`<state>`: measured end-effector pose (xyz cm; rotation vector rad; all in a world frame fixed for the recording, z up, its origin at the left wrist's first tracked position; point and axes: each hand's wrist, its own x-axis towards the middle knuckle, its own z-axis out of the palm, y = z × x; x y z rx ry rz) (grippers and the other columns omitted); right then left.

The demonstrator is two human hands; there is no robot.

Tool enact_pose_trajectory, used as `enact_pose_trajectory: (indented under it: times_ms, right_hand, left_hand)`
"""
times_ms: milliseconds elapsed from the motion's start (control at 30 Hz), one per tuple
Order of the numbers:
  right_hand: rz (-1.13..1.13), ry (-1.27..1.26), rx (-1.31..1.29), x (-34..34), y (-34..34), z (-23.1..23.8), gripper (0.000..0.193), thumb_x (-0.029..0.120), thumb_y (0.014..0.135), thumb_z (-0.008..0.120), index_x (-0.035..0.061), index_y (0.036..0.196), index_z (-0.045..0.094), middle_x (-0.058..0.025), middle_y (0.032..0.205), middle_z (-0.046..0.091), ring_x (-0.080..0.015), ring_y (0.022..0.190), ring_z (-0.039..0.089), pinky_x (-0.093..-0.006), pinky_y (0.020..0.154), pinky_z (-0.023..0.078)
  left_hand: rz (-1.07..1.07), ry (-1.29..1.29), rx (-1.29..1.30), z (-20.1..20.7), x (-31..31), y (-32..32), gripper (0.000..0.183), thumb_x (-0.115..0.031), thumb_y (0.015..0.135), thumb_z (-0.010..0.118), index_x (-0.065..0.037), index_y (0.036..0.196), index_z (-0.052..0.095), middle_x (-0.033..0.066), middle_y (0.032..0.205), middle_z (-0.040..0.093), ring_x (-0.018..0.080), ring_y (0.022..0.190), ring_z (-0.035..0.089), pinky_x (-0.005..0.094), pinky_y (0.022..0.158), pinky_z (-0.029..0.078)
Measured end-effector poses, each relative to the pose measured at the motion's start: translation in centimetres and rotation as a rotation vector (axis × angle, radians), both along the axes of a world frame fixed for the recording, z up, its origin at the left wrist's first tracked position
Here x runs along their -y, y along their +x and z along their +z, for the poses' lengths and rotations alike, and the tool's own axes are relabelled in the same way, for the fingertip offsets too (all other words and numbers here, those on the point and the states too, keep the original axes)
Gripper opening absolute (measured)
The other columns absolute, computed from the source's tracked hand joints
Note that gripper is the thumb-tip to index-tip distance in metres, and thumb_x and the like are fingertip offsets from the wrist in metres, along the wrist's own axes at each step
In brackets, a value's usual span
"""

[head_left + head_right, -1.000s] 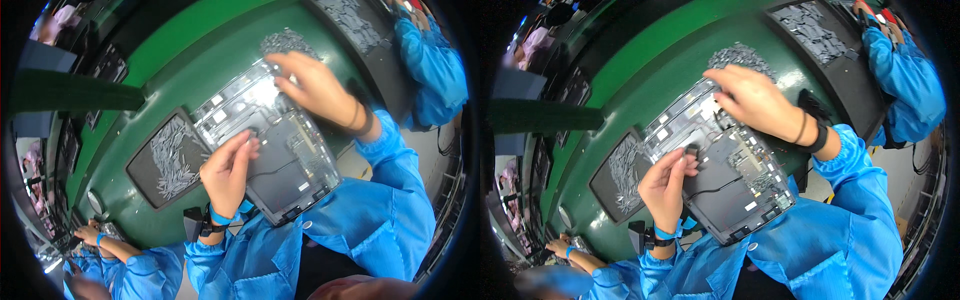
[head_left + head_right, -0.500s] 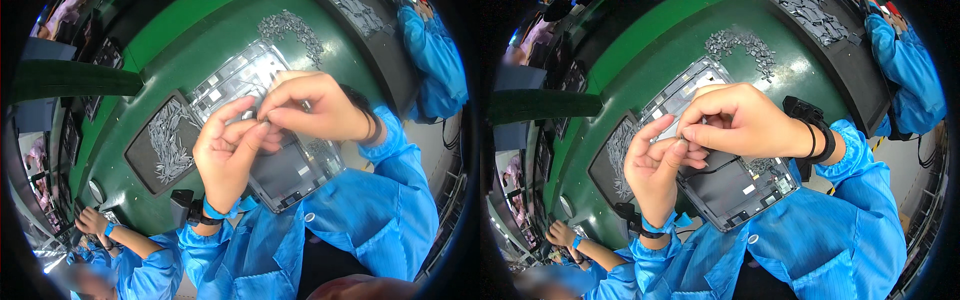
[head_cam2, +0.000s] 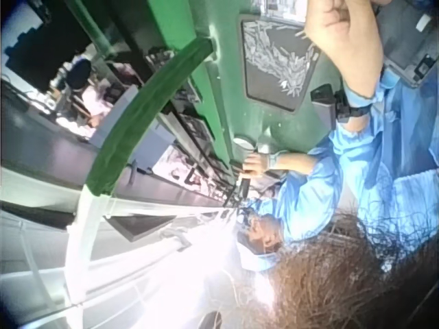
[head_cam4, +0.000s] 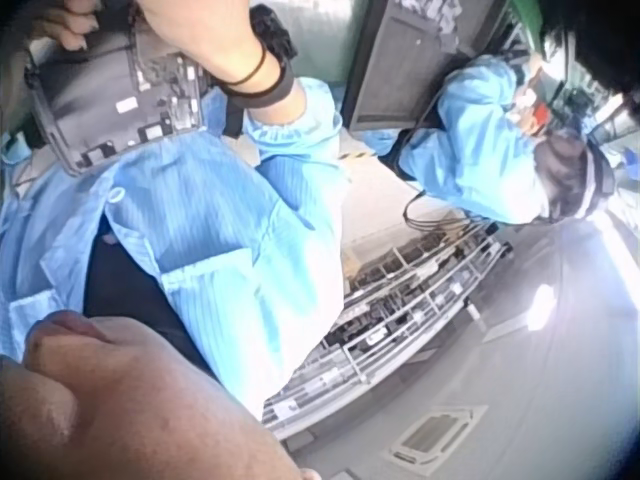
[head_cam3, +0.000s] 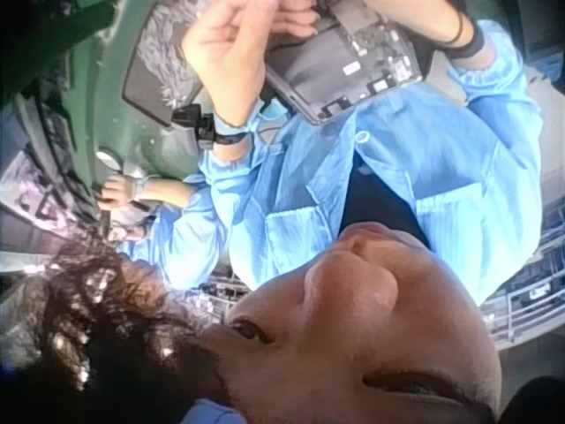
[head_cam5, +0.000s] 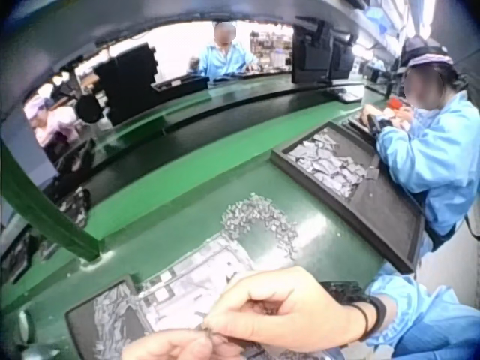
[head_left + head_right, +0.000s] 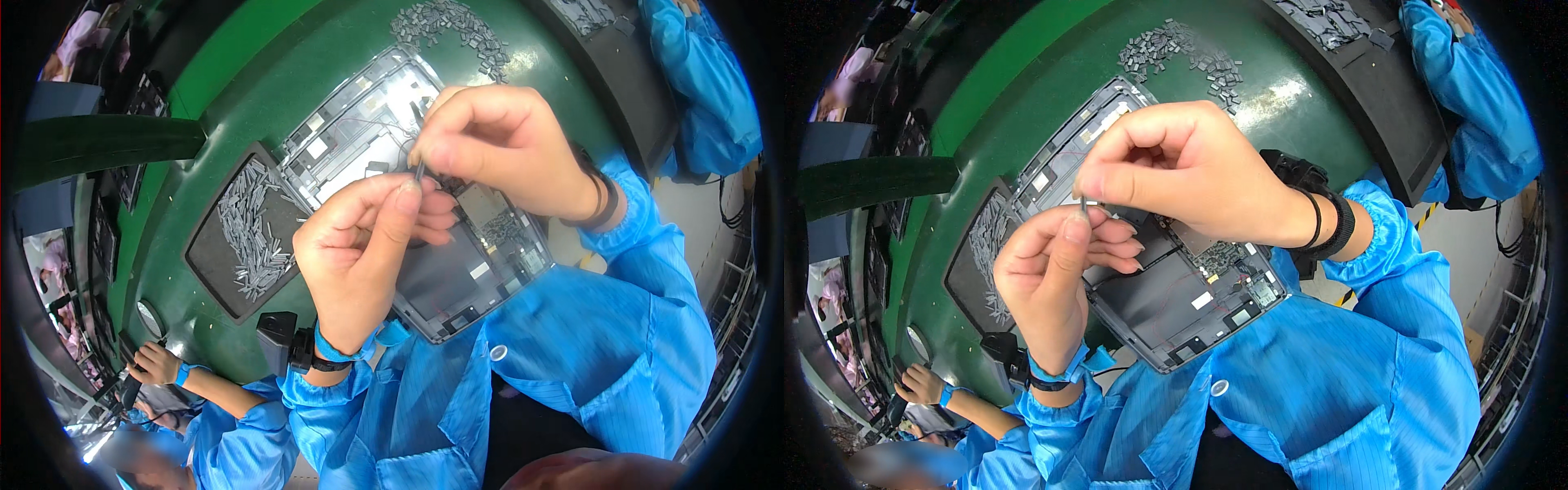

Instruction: The recorder is assembling internal components of a laptop or tablet on a manufacturing line.

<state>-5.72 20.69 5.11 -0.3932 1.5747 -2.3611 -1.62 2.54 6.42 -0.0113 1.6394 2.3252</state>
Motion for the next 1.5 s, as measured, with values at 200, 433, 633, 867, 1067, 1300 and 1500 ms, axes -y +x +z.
enact_pose_trajectory:
  times_ms: [200, 433, 633, 867, 1067, 1300, 1500]
  right_hand:
    - [-0.03, -0.004, -0.052, 0.4, 0.0, -1.0, 0.013, 0.007, 0.091, 0.066, -0.0028, 0.1, 0.067, -0.0061, 0.09, 0.069, -0.008, 0.078, 0.063, -0.0219, 0.068, 0.051]
    - [-0.118, 0.276, -0.213, -2.3, -4.3, 0.0, 0.012, 0.005, 0.091, 0.062, -0.0016, 0.1, 0.066, -0.0075, 0.093, 0.069, -0.0109, 0.08, 0.063, -0.0243, 0.069, 0.05]
    - [-0.209, 0.831, -0.94, -3.0, -8.7, -3.3, 0.013, 0.014, 0.084, 0.069, 0.0048, 0.092, 0.071, -0.0083, 0.085, 0.069, -0.0199, 0.07, 0.064, -0.0307, 0.066, 0.053]
    - [-0.187, 1.02, -1.183, -2.1, -9.0, -3.8, 0.011, 0.012, 0.076, 0.071, 0.0042, 0.077, 0.063, -0.0081, 0.079, 0.057, -0.0276, 0.084, 0.059, -0.0386, 0.074, 0.05]
    - [-0.163, 1.035, -1.152, -1.4, -9.4, -3.5, 0.01, 0.011, 0.076, 0.07, 0.0037, 0.078, 0.063, -0.0091, 0.08, 0.058, -0.0288, 0.087, 0.06, -0.0397, 0.077, 0.05]
    - [0.151, 1.009, -0.821, -1.8, -11.2, -3.1, 0.011, 0.013, 0.08, 0.066, 0.0014, 0.081, 0.067, -0.012, 0.079, 0.065, -0.0315, 0.074, 0.065, -0.0415, 0.069, 0.053]
    - [0.171, 1.205, -1.344, -2.4, -10.9, -2.4, 0.011, 0.011, 0.072, 0.065, 0.0028, 0.078, 0.061, -0.0106, 0.074, 0.056, -0.0283, 0.075, 0.061, -0.0359, 0.069, 0.052]
  left_hand:
    - [0.035, -0.016, -0.057, -0.3, -0.7, -0.6, 0.015, -0.005, 0.095, 0.059, 0.007, 0.102, 0.064, 0.0166, 0.091, 0.07, 0.0196, 0.077, 0.069, 0.0305, 0.069, 0.059]
    - [0.03, -0.473, -0.173, -0.8, 1.5, -4.5, 0.016, -0.011, 0.094, 0.063, 0.003, 0.098, 0.068, 0.0043, 0.087, 0.069, 0.0076, 0.075, 0.061, 0.0212, 0.067, 0.05]
    - [0.094, -0.829, -0.395, -2.4, 2.0, -8.4, 0.017, -0.014, 0.09, 0.065, 0.002, 0.095, 0.07, 0.0083, 0.082, 0.068, 0.0146, 0.074, 0.063, 0.0268, 0.068, 0.05]
    - [-0.013, -0.925, -0.526, -4.7, 0.4, -10.3, 0.014, -0.01, 0.085, 0.064, 0.002, 0.091, 0.07, 0.0146, 0.085, 0.068, 0.0271, 0.081, 0.065, 0.0345, 0.074, 0.051]
    - [0.034, -0.983, -0.759, -5.5, -0.1, -10.5, 0.01, -0.006, 0.082, 0.068, 0.001, 0.087, 0.07, 0.0134, 0.085, 0.068, 0.0298, 0.08, 0.064, 0.0359, 0.074, 0.051]
    - [0.058, -1.029, -0.853, -5.6, -0.2, -10.3, 0.007, -0.005, 0.079, 0.07, -0.001, 0.085, 0.07, 0.0123, 0.085, 0.068, 0.0309, 0.079, 0.063, 0.0374, 0.072, 0.051]
    - [0.049, -1.147, -1.081, -5.8, -0.1, -10.2, 0.011, -0.002, 0.078, 0.068, 0.001, 0.088, 0.068, 0.0143, 0.083, 0.067, 0.0315, 0.076, 0.062, 0.0383, 0.07, 0.051]
